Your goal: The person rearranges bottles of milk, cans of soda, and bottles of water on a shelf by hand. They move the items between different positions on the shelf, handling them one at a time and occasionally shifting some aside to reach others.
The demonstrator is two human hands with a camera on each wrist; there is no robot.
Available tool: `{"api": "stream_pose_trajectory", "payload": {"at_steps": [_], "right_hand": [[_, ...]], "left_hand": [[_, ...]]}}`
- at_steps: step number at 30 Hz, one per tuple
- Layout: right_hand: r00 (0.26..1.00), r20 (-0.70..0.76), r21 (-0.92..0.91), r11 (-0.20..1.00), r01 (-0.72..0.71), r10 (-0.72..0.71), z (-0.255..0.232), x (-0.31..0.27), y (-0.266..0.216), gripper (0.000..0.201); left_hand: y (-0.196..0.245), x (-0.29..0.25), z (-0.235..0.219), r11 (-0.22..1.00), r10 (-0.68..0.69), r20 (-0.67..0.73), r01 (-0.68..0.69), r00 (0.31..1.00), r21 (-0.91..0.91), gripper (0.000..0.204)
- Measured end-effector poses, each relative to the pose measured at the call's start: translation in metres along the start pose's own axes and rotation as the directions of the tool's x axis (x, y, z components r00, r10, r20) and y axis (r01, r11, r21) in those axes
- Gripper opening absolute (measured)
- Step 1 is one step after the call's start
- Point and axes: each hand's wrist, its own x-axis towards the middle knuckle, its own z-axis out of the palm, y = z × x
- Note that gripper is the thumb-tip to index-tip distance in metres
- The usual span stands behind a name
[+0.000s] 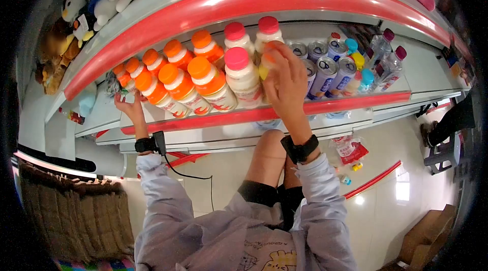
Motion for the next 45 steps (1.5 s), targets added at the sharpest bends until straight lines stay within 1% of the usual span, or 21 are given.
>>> {"api": "stream_pose_trajectory", "payload": {"at_steps": [2, 3, 6, 9, 12, 13, 14, 15, 16, 18, 19, 22, 23, 26, 29, 32, 35, 38, 39, 43, 45], "right_hand": [[1.000, 0.006, -0.002, 1.000, -0.010, 0.010, -0.001, 0.000, -0.001, 0.045], [1.000, 0.009, -0.002, 1.000, -0.014, 0.014, -0.001, 0.001, -0.001, 0.045], [0.999, 0.024, -0.014, 1.000, -0.025, 0.025, -0.002, 0.002, -0.003, 0.044], [1.000, 0.019, -0.019, 1.000, -0.018, 0.018, -0.003, 0.004, -0.006, 0.043], [1.000, -0.002, -0.009, 1.000, -0.014, 0.014, -0.001, 0.003, -0.005, 0.044], [1.000, -0.001, -0.005, 1.000, -0.012, 0.012, -0.001, 0.003, -0.005, 0.044], [1.000, 0.000, -0.001, 1.000, -0.010, 0.010, -0.001, 0.003, -0.005, 0.044], [1.000, -0.001, 0.001, 1.000, -0.007, 0.007, -0.001, 0.003, -0.005, 0.045], [1.000, 0.001, -0.004, 1.000, -0.008, 0.008, -0.002, 0.003, -0.004, 0.045], [1.000, 0.010, -0.010, 1.000, -0.003, 0.004, -0.002, 0.002, -0.003, 0.046], [1.000, 0.008, -0.015, 1.000, -0.001, 0.001, -0.001, 0.002, -0.003, 0.046], [1.000, 0.002, -0.019, 1.000, -0.002, 0.002, -0.001, 0.001, -0.004, 0.046], [1.000, 0.003, -0.014, 1.000, -0.004, 0.004, -0.001, 0.001, -0.004, 0.046], [1.000, 0.008, -0.004, 1.000, 0.008, -0.008, -0.002, 0.000, -0.002, 0.046], [1.000, 0.008, -0.005, 1.000, 0.020, -0.020, -0.003, 0.002, -0.002, 0.046], [1.000, 0.010, -0.002, 1.000, 0.018, -0.018, -0.003, 0.003, -0.004, 0.045], [1.000, 0.026, -0.003, 1.000, 0.012, -0.012, -0.005, 0.004, -0.004, 0.045], [0.998, 0.065, 0.014, 1.000, -0.022, 0.022, -0.006, 0.002, -0.004, 0.042], [0.996, 0.084, 0.025, 0.999, -0.037, 0.035, -0.005, 0.000, -0.005, 0.041], [1.000, 0.011, -0.010, 1.000, -0.008, 0.009, -0.001, 0.000, -0.003, 0.044], [1.000, 0.012, -0.010, 1.000, -0.008, 0.009, -0.001, 0.001, -0.004, 0.044]], "left_hand": [[-0.045, 0.005, 0.015, 0.971, -0.084, 0.104, 0.105, 0.991, -0.214, 0.082], [-0.043, 0.009, 0.017, 0.936, -0.118, 0.161, 0.164, 0.980, -0.312, 0.084], [-0.033, 0.007, 0.015, 0.891, -0.190, 0.297, 0.291, 0.936, -0.348, 0.087], [-0.045, 0.009, 0.017, 0.877, -0.125, 0.424, 0.300, 0.897, -0.376, 0.087], [-0.046, 0.003, 0.014, 0.897, -0.164, 0.384, 0.299, 0.909, -0.325, 0.080], [-0.032, -0.001, 0.010, 0.967, -0.102, 0.240, 0.153, 0.965, -0.204, 0.078], [-0.016, -0.010, 0.008, 0.998, -0.011, 0.103, 0.017, 0.995, -0.056, 0.076], [0.006, -0.017, 0.004, 0.989, 0.103, -0.018, -0.100, 0.995, 0.109, 0.074], [0.031, -0.023, 0.000, 0.997, 0.053, -0.011, -0.052, 0.999, 0.060, 0.073], [0.071, -0.035, -0.009, 0.998, -0.052, 0.006, 0.052, 0.999, -0.036, 0.071], [0.076, -0.038, -0.007, 0.969, -0.076, 0.159, 0.110, 0.984, -0.220, 0.073], [0.074, -0.045, 0.012, 0.847, -0.020, 0.310, 0.181, 0.951, -0.500, 0.073], [0.061, -0.048, 0.018, 0.872, 0.005, 0.312, 0.149, 0.950, -0.467, 0.072], [0.032, -0.046, 0.025, 0.885, 0.048, 0.436, 0.164, 0.899, -0.435, 0.070], [0.017, -0.044, 0.028, 0.863, 0.045, 0.507, 0.222, 0.861, -0.453, 0.069], [0.033, -0.044, 0.021, 0.868, 0.031, 0.479, 0.214, 0.877, -0.449, 0.070], [0.014, -0.041, -0.003, 0.886, -0.004, 0.520, 0.244, 0.854, -0.395, 0.072], [0.001, -0.030, -0.033, 0.897, -0.015, 0.555, 0.257, 0.832, -0.360, 0.067], [-0.005, -0.027, -0.043, 0.847, -0.021, 0.590, 0.328, 0.807, -0.418, 0.064], [-0.011, -0.010, -0.076, 0.839, -0.042, 0.696, 0.403, 0.717, -0.365, 0.054], [-0.011, -0.009, -0.079, 0.848, -0.064, 0.701, 0.409, 0.710, -0.336, 0.054]]}}
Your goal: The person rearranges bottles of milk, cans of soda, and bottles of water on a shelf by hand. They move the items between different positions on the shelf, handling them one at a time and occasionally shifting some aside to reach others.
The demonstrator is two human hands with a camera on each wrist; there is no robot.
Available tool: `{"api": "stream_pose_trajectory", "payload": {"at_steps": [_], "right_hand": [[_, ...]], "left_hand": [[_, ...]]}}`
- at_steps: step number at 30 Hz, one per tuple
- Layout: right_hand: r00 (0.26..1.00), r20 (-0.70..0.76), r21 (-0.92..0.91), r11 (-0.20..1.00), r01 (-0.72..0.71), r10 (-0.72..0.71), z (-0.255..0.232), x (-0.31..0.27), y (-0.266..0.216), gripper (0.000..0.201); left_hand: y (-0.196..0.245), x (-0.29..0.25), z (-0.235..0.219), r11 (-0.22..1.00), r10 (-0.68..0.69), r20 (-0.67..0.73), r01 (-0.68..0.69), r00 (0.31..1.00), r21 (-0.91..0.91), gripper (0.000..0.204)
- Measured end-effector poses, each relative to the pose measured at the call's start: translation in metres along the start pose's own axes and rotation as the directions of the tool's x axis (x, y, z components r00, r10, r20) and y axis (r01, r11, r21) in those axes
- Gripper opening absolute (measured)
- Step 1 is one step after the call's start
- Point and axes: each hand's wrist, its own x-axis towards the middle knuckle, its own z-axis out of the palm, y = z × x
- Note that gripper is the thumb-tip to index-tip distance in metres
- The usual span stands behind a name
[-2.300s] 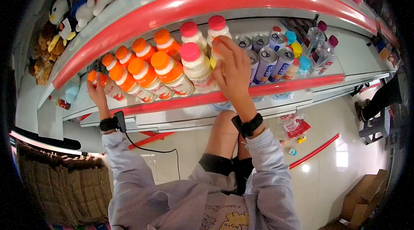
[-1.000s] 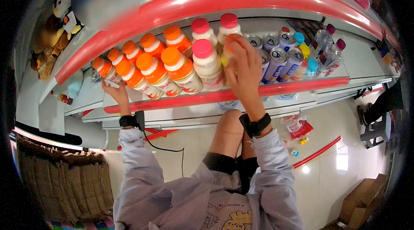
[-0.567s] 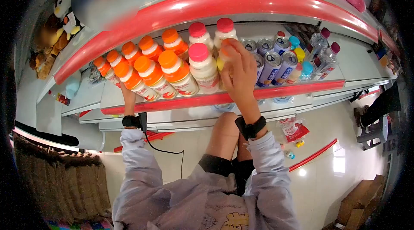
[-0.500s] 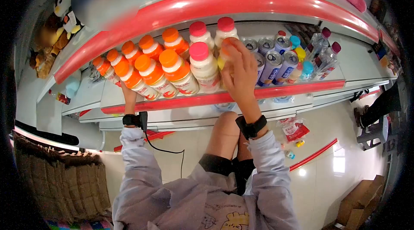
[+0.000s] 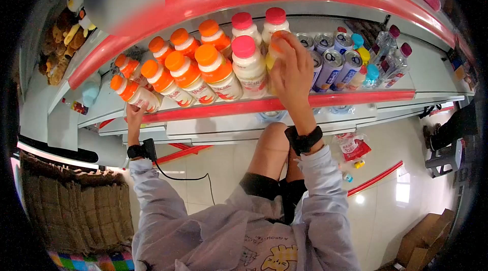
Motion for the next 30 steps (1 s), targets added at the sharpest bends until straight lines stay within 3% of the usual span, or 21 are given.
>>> {"api": "stream_pose_trajectory", "payload": {"at_steps": [4, 7, 9, 13, 16, 19, 20, 23, 25, 27, 29, 30], "right_hand": [[1.000, -0.002, -0.003, 1.000, -0.005, 0.005, 0.001, 0.000, 0.001, 0.045], [1.000, -0.005, -0.005, 1.000, -0.003, 0.003, 0.000, -0.001, 0.002, 0.046], [1.000, -0.022, 0.010, 1.000, 0.012, -0.012, 0.001, 0.001, 0.000, 0.046], [1.000, -0.031, -0.015, 1.000, 0.003, -0.004, 0.003, -0.001, 0.001, 0.046], [0.998, -0.052, -0.019, 1.000, 0.021, -0.022, 0.007, -0.002, 0.005, 0.045], [0.997, -0.059, -0.022, 0.999, 0.040, -0.041, 0.005, -0.003, 0.005, 0.045], [0.997, -0.057, -0.023, 0.999, 0.042, -0.043, 0.005, -0.002, 0.005, 0.045], [0.999, -0.043, -0.019, 0.999, 0.032, -0.033, 0.003, -0.001, 0.003, 0.045], [0.999, -0.036, -0.027, 0.999, 0.022, -0.023, 0.003, -0.001, 0.004, 0.045], [0.999, -0.032, -0.041, 0.999, 0.016, -0.017, 0.004, -0.002, 0.005, 0.044], [0.999, -0.030, -0.049, 0.999, 0.020, -0.021, 0.004, -0.002, 0.007, 0.045], [0.999, -0.028, -0.053, 0.998, 0.022, -0.023, 0.005, -0.003, 0.008, 0.045]], "left_hand": [[0.001, -0.002, 0.002, 0.999, -0.053, -0.036, 0.053, 0.998, -0.011, 0.055], [0.005, -0.003, 0.011, 0.998, -0.016, -0.047, 0.013, 0.999, -0.065, 0.055], [0.011, -0.003, 0.011, 0.996, -0.086, -0.053, 0.084, 0.995, -0.044, 0.056], [0.025, -0.007, 0.015, 0.991, -0.112, 0.026, 0.114, 0.993, -0.069, 0.056], [0.004, -0.019, -0.002, 0.861, 0.023, -0.063, -0.052, 0.998, -0.506, 0.060], [0.004, 0.006, -0.028, 0.757, -0.048, -0.200, -0.095, 0.979, -0.647, 0.060], [0.000, 0.020, -0.031, 0.753, -0.098, -0.156, -0.029, 0.983, -0.658, 0.060], [-0.029, 0.057, -0.044, 0.713, -0.221, -0.005, 0.158, 0.975, -0.683, 0.058], [-0.082, 0.074, -0.061, 0.663, -0.266, 0.112, 0.266, 0.957, -0.700, 0.057], [-0.117, 0.073, -0.070, 0.923, -0.123, 0.072, 0.141, 0.990, -0.358, 0.042], [-0.125, 0.076, -0.073, 0.628, -0.316, 0.157, 0.330, 0.936, -0.705, 0.053], [-0.135, 0.075, -0.077, 0.822, -0.220, 0.092, 0.235, 0.971, -0.519, 0.058]]}}
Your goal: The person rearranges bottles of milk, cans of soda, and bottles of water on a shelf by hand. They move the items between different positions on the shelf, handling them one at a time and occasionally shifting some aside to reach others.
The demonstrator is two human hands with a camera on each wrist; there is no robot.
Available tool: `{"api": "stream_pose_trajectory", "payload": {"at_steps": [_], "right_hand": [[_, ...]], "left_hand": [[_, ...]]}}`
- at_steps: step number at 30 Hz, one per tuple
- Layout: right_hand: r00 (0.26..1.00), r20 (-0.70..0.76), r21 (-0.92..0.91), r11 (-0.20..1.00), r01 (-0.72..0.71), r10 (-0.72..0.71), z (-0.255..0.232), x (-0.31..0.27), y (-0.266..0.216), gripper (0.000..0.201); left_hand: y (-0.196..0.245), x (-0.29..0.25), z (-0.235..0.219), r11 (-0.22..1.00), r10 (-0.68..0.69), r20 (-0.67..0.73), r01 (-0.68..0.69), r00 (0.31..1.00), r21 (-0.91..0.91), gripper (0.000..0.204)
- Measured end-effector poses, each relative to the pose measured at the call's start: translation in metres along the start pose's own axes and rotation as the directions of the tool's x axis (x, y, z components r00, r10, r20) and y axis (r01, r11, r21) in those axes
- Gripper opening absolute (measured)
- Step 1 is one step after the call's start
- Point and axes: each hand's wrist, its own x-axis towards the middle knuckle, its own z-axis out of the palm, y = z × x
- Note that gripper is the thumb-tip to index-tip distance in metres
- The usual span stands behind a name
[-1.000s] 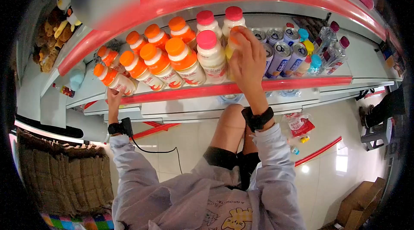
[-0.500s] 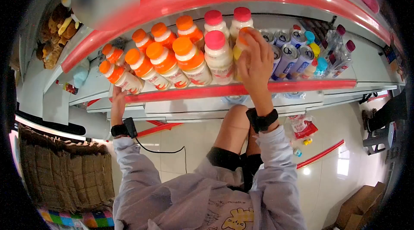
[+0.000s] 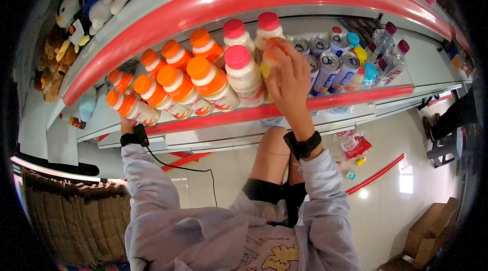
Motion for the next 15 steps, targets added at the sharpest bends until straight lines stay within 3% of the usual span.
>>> {"api": "stream_pose_trajectory", "payload": {"at_steps": [1, 3, 6, 8, 10, 15], "right_hand": [[1.000, -0.002, 0.002, 1.000, 0.000, 0.000, 0.000, 0.000, 0.000, 0.045], [1.000, -0.008, 0.009, 1.000, -0.001, 0.001, 0.001, 0.000, -0.001, 0.046], [1.000, -0.016, 0.012, 1.000, 0.000, 0.000, 0.002, -0.001, -0.001, 0.046], [1.000, -0.005, 0.016, 1.000, -0.007, 0.007, 0.001, -0.001, -0.001, 0.046], [1.000, -0.003, 0.018, 1.000, -0.006, 0.007, 0.001, 0.000, -0.001, 0.046], [1.000, -0.019, 0.034, 0.999, -0.009, 0.010, 0.002, -0.001, -0.003, 0.046]], "left_hand": [[-0.009, 0.000, -0.011, 0.960, 0.119, 0.028, -0.122, 0.993, 0.254, 0.064], [-0.020, 0.004, -0.028, 0.858, 0.195, 0.038, -0.189, 0.980, 0.478, 0.069], [-0.026, 0.000, -0.035, 0.837, 0.133, -0.055, -0.083, 0.990, 0.541, 0.070], [-0.005, -0.025, 0.001, 0.712, 0.140, -0.057, -0.060, 0.989, 0.700, 0.069], [-0.031, -0.011, -0.029, 0.883, 0.105, -0.131, -0.031, 0.986, 0.469, 0.066], [-0.046, -0.008, -0.052, 0.927, 0.076, -0.052, -0.051, 0.996, 0.372, 0.050]]}}
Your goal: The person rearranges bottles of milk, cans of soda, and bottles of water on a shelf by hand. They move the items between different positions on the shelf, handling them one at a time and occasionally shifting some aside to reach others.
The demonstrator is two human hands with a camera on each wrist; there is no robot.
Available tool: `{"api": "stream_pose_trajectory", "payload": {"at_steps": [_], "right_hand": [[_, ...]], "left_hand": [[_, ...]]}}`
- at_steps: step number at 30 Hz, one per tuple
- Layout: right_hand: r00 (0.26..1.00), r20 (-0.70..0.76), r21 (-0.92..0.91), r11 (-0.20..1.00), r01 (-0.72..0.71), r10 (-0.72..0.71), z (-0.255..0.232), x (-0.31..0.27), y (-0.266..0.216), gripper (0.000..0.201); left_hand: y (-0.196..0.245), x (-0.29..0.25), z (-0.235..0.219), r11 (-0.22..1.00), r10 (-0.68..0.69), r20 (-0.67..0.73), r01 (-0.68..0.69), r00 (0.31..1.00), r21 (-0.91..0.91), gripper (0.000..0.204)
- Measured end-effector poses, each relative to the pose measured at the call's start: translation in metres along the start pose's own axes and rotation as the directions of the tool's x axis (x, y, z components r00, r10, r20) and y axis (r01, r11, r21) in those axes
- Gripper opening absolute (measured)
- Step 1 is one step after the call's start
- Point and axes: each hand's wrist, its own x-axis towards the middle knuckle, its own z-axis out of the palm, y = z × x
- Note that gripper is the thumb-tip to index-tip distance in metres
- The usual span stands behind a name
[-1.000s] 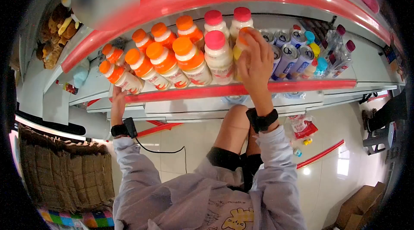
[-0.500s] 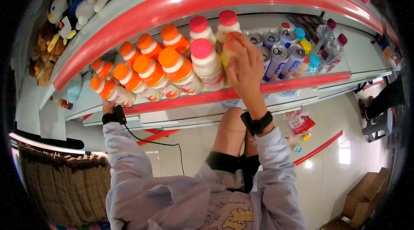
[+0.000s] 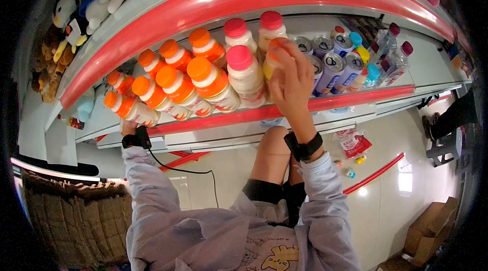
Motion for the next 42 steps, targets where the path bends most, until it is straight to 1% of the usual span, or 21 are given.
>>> {"api": "stream_pose_trajectory", "payload": {"at_steps": [1, 2, 4, 6, 7, 9, 10, 12, 13, 14, 15, 16, 18, 20, 23, 26, 28, 29, 32, 35, 42], "right_hand": [[1.000, -0.001, -0.004, 1.000, 0.001, -0.001, 0.000, 0.000, 0.000, 0.046], [1.000, -0.001, -0.009, 1.000, 0.001, -0.001, 0.000, 0.001, 0.000, 0.046], [1.000, -0.002, -0.016, 1.000, 0.002, -0.002, 0.000, 0.000, 0.000, 0.046], [1.000, -0.005, -0.020, 1.000, 0.003, -0.003, 0.000, -0.001, 0.000, 0.046], [1.000, -0.005, -0.023, 1.000, 0.002, -0.002, 0.000, -0.001, 0.001, 0.046], [1.000, -0.004, -0.026, 1.000, -0.001, 0.001, 0.001, -0.002, 0.002, 0.047], [1.000, -0.002, -0.022, 1.000, 0.002, -0.002, 0.000, -0.001, 0.001, 0.047], [1.000, 0.002, -0.014, 1.000, 0.007, -0.007, 0.000, 0.000, 0.000, 0.047], [1.000, 0.001, -0.016, 1.000, 0.006, -0.006, -0.001, 0.000, 0.000, 0.047], [1.000, 0.001, -0.018, 1.000, 0.005, -0.005, -0.001, 0.000, -0.001, 0.047], [1.000, 0.003, -0.019, 1.000, 0.004, -0.004, -0.001, 0.000, -0.001, 0.047], [1.000, 0.000, -0.015, 1.000, 0.008, -0.008, -0.001, 0.000, -0.001, 0.047], [1.000, -0.006, -0.008, 1.000, 0.019, -0.019, 0.000, 0.000, 0.000, 0.046], [1.000, -0.007, -0.006, 1.000, 0.013, -0.013, 0.001, 0.000, 0.000, 0.047], [1.000, 0.005, -0.010, 1.000, 0.009, -0.009, -0.002, 0.001, -0.001, 0.047], [1.000, 0.016, -0.005, 1.000, 0.005, -0.005, -0.004, 0.002, -0.002, 0.047], [1.000, 0.012, -0.003, 1.000, 0.001, -0.001, -0.003, 0.002, -0.003, 0.046], [1.000, 0.009, -0.006, 1.000, -0.002, 0.002, -0.002, 0.001, -0.002, 0.046], [1.000, 0.012, -0.005, 1.000, -0.007, 0.007, -0.003, 0.000, -0.001, 0.044], [1.000, 0.020, 0.004, 1.000, -0.009, 0.009, -0.004, 0.001, -0.001, 0.043], [1.000, 0.011, -0.004, 1.000, 0.004, -0.004, -0.005, 0.000, 0.000, 0.041]], "left_hand": [[0.019, -0.009, 0.019, 0.989, -0.037, 0.005, 0.037, 0.999, -0.146, 0.047], [0.025, -0.011, 0.025, 0.952, -0.057, 0.058, 0.072, 0.997, -0.299, 0.046], [0.027, -0.007, 0.030, 0.798, -0.063, 0.207, 0.174, 0.976, -0.576, 0.045], [0.024, -0.004, 0.032, 0.738, -0.108, 0.217, 0.225, 0.970, -0.637, 0.047], [0.023, -0.004, 0.033, 0.786, -0.174, 0.130, 0.218, 0.976, -0.579, 0.047], [0.031, -0.005, 0.043, 0.794, -0.357, -0.061, 0.269, 0.932, -0.546, 0.048], [0.079, -0.015, 0.081, 0.753, -0.477, -0.153, 0.313, 0.866, -0.579, 0.049], [0.101, -0.020, 0.098, 0.710, -0.558, -0.166, 0.365, 0.813, -0.602, 0.049], [0.090, -0.018, 0.088, 0.715, -0.529, -0.094, 0.382, 0.844, -0.586, 0.049], [0.074, -0.015, 0.077, 0.773, -0.434, -0.008, 0.368, 0.901, -0.517, 0.049], [0.059, -0.013, 0.065, 0.828, -0.330, 0.079, 0.329, 0.941, -0.454, 0.049], [0.047, -0.013, 0.058, 0.912, -0.162, 0.199, 0.224, 0.967, -0.345, 0.049], [0.034, -0.015, 0.051, 0.926, -0.046, 0.269, 0.142, 0.962, -0.350, 0.049], [0.071, -0.032, 0.088, 0.807, -0.151, 0.161, 0.216, 0.975, -0.550, 0.048], [0.120, -0.059, 0.129, 0.872, -0.212, -0.152, 0.116, 0.965, -0.476, 0.047], [0.122, -0.089, 0.125, 0.879, -0.051, -0.094, 0.000, 0.994, -0.476, 0.049], [0.156, -0.113, 0.157, 0.980, 0.084, -0.074, -0.096, 0.994, -0.176, 0.051], [0.168, -0.122, 0.166, 0.989, 0.144, -0.046, -0.145, 0.989, -0.017, 0.053], [0.171, -0.112, 0.171, 0.989, 0.110, -0.051, -0.104, 0.993, 0.107, 0.075], [0.159, -0.101, 0.168, 0.951, 0.192, -0.080, -0.166, 0.978, 0.260, 0.082], [0.155, -0.097, 0.180, 0.957, 0.234, -0.193, -0.191, 0.953, 0.216, 0.082]]}}
